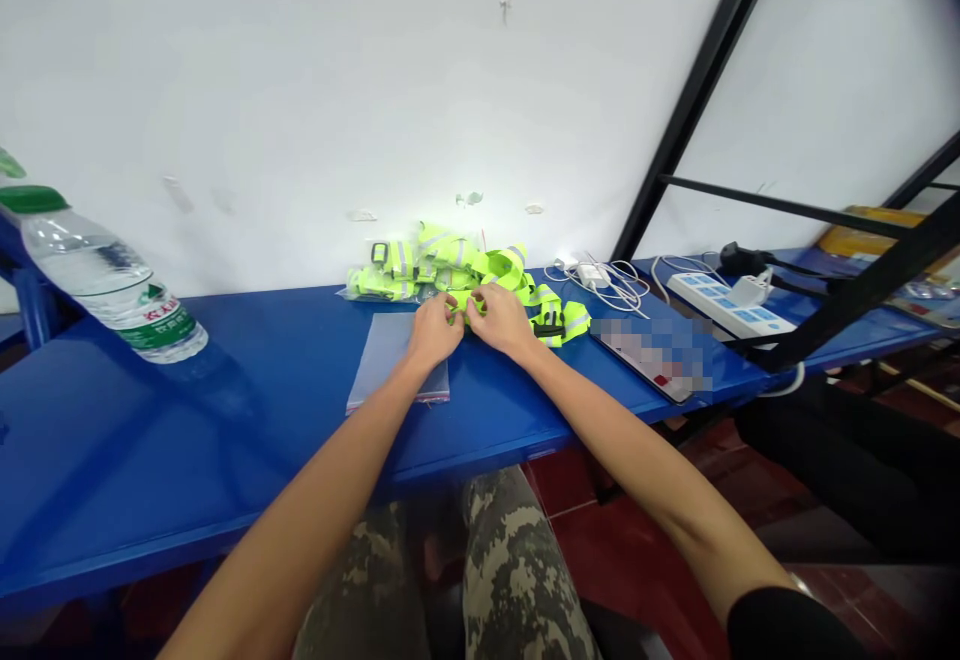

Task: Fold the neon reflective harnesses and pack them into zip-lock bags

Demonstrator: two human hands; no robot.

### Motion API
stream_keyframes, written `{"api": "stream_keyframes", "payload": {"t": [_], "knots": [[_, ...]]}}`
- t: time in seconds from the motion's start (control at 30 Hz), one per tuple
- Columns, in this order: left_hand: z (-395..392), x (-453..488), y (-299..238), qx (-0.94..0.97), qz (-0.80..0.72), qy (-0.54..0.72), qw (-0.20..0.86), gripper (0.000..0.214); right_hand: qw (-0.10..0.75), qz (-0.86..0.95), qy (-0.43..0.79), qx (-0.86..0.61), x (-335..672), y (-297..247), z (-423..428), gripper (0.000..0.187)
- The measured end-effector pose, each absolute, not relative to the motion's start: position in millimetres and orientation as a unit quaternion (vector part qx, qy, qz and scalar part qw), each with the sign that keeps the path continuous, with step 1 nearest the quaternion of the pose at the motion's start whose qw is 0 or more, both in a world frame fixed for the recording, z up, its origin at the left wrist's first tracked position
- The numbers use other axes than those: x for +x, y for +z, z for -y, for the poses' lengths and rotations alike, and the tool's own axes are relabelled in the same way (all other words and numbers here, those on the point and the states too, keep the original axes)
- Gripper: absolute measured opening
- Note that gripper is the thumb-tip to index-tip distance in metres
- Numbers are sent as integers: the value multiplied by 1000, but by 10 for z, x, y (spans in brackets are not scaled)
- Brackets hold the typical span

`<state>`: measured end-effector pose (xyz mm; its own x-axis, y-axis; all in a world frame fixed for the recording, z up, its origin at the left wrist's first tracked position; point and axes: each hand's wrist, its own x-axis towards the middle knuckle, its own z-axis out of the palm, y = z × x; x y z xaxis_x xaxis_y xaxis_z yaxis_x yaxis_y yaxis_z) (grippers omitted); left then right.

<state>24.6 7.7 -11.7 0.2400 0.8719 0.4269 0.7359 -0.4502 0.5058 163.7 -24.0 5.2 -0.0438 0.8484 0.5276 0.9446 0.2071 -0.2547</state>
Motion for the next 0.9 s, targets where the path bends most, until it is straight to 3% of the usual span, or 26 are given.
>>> {"api": "stream_keyframes", "payload": {"t": [0.13,0.2,0.27,0.3,0.4,0.47,0.6,0.77,0.9], "knots": [[-16,195,-125,765,-515,380,64,32,449,614,-146,-633,1801,167,242,38],[1,188,-110,765,-520,375,60,43,519,522,-160,-657,1945,180,196,58],[15,198,-99,765,-521,369,79,55,546,469,-104,-686,2072,139,124,79],[24,207,-93,763,-520,371,93,60,535,478,-50,-695,2115,102,86,79],[71,218,-60,773,-502,368,121,71,448,585,92,-670,2117,-20,28,51],[113,203,-23,795,-489,335,130,79,427,661,107,-609,2010,-66,59,39],[134,139,44,786,-491,330,181,89,466,723,47,-508,1707,-22,237,41],[-12,80,93,729,-385,480,300,75,523,673,-39,-522,1594,96,362,35],[-68,21,168,681,-435,530,256,72,556,647,-81,-516,1663,123,343,34]]}}
